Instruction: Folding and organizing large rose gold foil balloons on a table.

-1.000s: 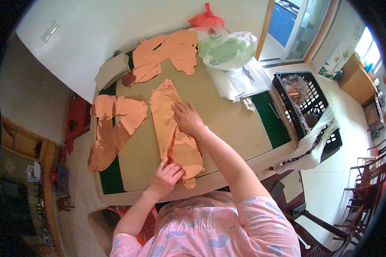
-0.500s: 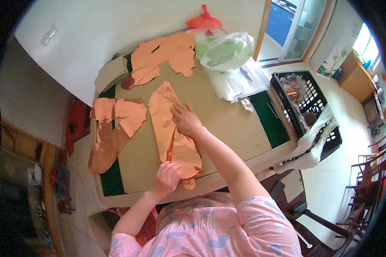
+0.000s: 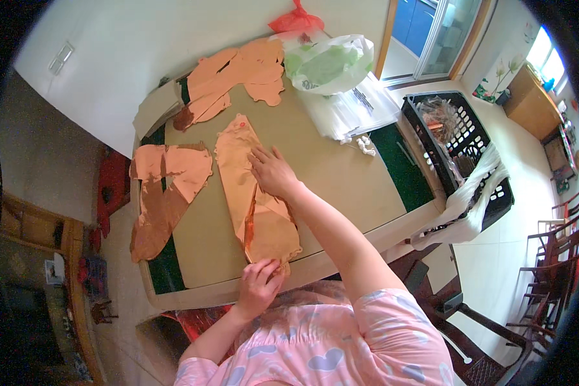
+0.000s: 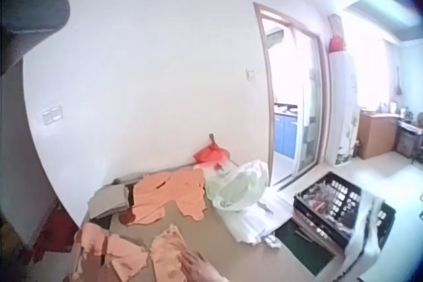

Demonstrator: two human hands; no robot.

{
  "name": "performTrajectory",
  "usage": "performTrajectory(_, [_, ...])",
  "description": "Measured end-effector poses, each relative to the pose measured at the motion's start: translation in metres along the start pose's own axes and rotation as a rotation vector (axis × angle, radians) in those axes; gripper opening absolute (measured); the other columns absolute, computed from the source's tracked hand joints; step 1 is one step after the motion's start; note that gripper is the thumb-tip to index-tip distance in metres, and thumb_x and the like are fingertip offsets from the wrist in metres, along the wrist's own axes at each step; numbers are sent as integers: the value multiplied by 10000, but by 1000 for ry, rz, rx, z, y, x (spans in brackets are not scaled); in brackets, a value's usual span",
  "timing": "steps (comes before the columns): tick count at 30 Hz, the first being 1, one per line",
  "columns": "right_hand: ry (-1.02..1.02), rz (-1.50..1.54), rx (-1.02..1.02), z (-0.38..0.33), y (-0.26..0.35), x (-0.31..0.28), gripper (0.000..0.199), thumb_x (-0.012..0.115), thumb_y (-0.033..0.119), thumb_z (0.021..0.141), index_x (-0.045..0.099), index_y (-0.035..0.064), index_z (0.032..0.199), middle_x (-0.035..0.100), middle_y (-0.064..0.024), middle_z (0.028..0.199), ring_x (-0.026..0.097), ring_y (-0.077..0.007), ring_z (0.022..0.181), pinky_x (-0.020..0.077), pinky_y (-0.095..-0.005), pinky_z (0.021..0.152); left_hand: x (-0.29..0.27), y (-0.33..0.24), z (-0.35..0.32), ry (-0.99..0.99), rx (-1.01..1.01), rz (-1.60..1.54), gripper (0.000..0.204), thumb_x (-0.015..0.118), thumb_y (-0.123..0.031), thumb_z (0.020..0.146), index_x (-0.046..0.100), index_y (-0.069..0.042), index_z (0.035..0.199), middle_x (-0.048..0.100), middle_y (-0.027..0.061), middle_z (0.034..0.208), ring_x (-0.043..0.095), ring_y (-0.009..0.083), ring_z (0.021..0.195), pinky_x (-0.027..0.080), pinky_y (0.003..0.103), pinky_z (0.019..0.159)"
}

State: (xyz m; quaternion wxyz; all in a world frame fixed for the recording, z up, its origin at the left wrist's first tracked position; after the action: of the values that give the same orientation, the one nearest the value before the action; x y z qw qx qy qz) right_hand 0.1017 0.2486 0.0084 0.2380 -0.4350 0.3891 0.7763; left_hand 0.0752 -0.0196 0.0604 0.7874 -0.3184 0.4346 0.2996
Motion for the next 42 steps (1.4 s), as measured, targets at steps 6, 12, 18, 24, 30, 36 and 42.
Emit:
performTrajectory(6, [1,-6,-4,0,1,1,448,402,297,983,468,42,1346,423,-113,1444,319,-242,1383,203,-485,1146,4,5,-5,-48,-54,-40,166,693,-123,760,652,-83,916,596,33,1041,537,206,1059,407,376,895])
performTrajectory(12, [-9,14,-11,0,3,-2,439,444,276,970,473,42,1340,435,-125,1425,326,-258,1373,214,-473,1141,-1,4,-8,-70,-67,-27,161,699,-118,754,639,-87,899,595,28,1027,539,200,1046,407,378,891])
performTrajectory(18, [-31,-5,-27,2,2,-3,433,446,260,964,474,28,1329,448,-130,1411,344,-262,1361,232,-490,1131,-26,25,1,-178,-105,-106,226,630,-90,837,626,-75,1063,598,70,1085,539,242,1077,403,407,919])
performTrajectory(24, [-62,-13,-30,0,4,-12,429,474,249,949,487,26,1315,458,-154,1397,373,-300,1337,261,-506,1109,-21,166,45,-210,-461,-94,456,514,-201,951,445,10,1350,416,202,1423,346,370,1351,294,478,1091])
performTrajectory(30, [-86,23,-49,-3,9,-12,439,496,268,937,502,35,1308,432,-160,1423,375,-319,1336,270,-514,1101,40,222,75,33,-524,49,568,448,-339,969,362,18,1403,341,192,1481,286,328,1395,210,520,1127])
performTrajectory(36, [-120,26,-72,-4,17,-27,444,510,278,929,506,63,1318,428,-154,1430,358,-320,1352,284,-523,1089,50,213,82,87,-507,148,570,463,-342,958,376,8,1399,339,189,1483,292,325,1393,180,530,1133])
performTrajectory(42, [-38,-6,-32,-1,7,-10,439,502,236,930,491,59,1332,427,-143,1434,348,-302,1361,280,-527,1094,50,222,74,-46,-508,24,532,443,-299,969,374,-1,1403,328,186,1489,267,328,1403,172,540,1130])
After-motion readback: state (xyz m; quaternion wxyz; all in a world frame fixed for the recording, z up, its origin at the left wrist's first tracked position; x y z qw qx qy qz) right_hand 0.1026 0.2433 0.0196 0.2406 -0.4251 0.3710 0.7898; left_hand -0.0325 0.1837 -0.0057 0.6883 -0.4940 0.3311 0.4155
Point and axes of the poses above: each hand's wrist, its own z-axis towards the middle knuckle, its own x-axis out of the palm, y = z × x, the point moved 10 cm from there along z, towards the middle knuckle
